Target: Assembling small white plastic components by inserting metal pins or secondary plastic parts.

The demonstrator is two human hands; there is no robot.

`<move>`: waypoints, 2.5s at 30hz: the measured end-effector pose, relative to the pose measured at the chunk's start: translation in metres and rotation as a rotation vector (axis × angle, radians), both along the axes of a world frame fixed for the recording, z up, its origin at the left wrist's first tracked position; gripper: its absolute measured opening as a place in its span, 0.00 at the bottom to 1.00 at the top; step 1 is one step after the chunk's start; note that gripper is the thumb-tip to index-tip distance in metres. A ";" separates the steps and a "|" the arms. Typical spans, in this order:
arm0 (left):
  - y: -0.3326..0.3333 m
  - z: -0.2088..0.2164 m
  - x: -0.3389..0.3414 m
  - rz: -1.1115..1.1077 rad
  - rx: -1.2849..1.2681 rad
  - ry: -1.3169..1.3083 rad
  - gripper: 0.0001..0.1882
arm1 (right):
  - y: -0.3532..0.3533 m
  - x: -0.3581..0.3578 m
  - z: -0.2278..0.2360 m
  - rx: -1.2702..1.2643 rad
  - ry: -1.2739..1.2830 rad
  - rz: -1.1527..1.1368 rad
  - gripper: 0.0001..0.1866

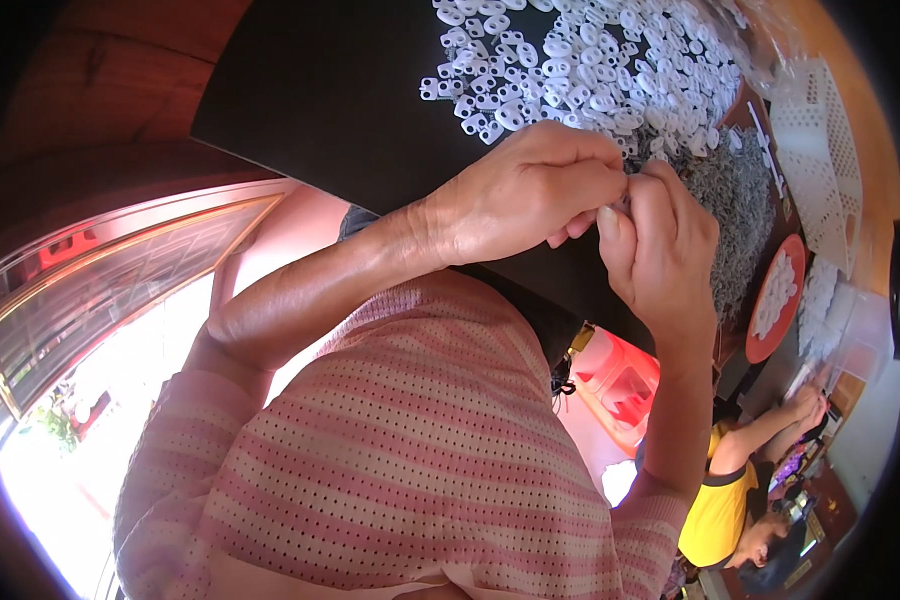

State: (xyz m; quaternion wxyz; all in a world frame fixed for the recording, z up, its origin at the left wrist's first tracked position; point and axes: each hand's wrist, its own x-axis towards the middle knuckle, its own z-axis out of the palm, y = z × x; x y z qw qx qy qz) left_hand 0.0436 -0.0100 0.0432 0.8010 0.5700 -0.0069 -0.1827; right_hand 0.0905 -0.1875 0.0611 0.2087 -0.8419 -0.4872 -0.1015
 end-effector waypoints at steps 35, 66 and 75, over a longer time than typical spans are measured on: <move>-0.009 -0.010 0.027 0.172 -0.159 -0.114 0.17 | -0.026 -0.007 0.014 0.483 1.135 -0.352 0.17; 0.020 -0.015 0.030 0.113 -0.799 -0.281 0.26 | -0.013 -0.012 0.012 0.154 0.544 -0.095 0.03; 0.030 -0.007 0.004 0.366 -0.472 -0.457 0.23 | 0.040 0.001 -0.005 0.275 0.524 0.001 0.11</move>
